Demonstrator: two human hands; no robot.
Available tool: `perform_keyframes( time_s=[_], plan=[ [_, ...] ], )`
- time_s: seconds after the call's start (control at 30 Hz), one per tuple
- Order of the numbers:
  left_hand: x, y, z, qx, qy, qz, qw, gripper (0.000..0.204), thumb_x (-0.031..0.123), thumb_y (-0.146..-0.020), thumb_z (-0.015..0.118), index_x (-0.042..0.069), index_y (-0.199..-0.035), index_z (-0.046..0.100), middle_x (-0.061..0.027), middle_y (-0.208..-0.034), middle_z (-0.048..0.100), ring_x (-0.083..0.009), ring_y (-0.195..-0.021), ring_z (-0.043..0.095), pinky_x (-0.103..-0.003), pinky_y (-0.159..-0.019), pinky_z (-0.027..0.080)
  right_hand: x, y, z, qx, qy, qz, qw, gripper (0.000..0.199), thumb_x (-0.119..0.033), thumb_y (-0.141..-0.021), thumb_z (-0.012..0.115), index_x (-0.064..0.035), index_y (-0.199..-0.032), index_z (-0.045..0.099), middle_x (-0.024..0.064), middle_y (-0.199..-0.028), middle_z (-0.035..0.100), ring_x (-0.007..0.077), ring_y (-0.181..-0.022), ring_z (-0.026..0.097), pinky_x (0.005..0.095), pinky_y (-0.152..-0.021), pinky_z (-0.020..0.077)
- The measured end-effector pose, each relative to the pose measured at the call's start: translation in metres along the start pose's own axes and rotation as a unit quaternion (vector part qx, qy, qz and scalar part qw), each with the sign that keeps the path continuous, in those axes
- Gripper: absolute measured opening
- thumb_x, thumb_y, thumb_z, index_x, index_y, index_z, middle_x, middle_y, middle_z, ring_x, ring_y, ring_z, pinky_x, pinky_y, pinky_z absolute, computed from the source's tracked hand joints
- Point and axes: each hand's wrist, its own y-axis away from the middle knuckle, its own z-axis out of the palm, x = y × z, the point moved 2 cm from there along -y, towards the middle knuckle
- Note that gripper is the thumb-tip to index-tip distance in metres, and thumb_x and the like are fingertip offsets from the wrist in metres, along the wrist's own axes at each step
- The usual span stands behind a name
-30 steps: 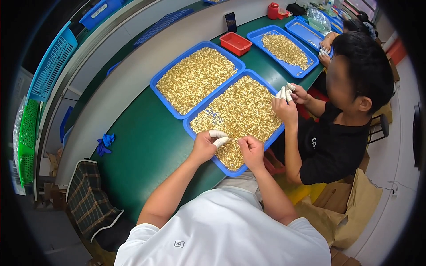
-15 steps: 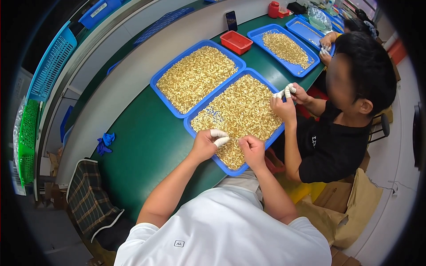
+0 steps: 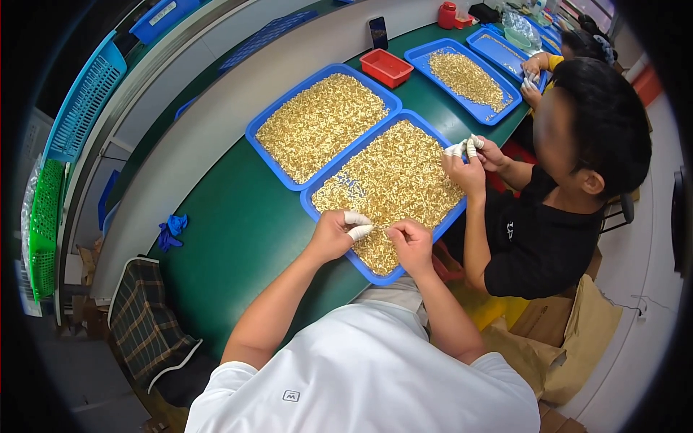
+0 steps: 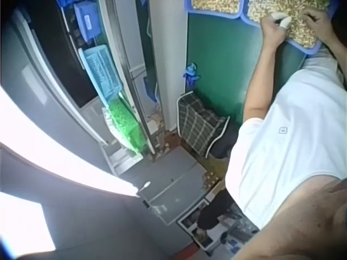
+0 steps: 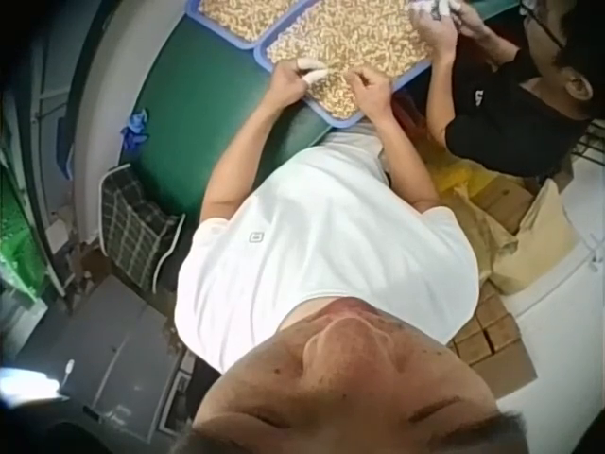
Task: Sorting and inspecting small yellow components from a tray at a manual workstation.
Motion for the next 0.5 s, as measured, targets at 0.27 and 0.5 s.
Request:
perform_keyframes(
  time_s=[0.27,0.5],
  plan=[
    [0.005,0.0,0.001,-0.005,-0.019,0.02,1.0,0.011,0.009,-0.084,0.077,0.002,-0.091,0.074,-0.0056,-0.083,0.069,-0.0105,-0.073,0.062,-0.026,-0.065,0.049,0.01,0.002,-0.001,-0.03,-0.019,0.018,0.999,0.022,-0.011,-0.091,0.066,0.0024,-0.074,0.064,0.0094,-0.065,0.063,0.0164,-0.054,0.056,0.0304,-0.051,0.0421],
    [-0.006,-0.004,-0.001,0.025,-0.044,0.051,0.997,0.009,0.007,-0.083,0.076,0.002,-0.09,0.074,-0.0067,-0.085,0.07,-0.0126,-0.078,0.063,-0.027,-0.069,0.05,0.007,0.002,0.003,-0.023,-0.025,0.013,0.999,0.019,-0.011,-0.093,0.064,0.0023,-0.08,0.063,0.0084,-0.067,0.059,0.0173,-0.059,0.056,0.03,-0.055,0.0435]
  ],
)
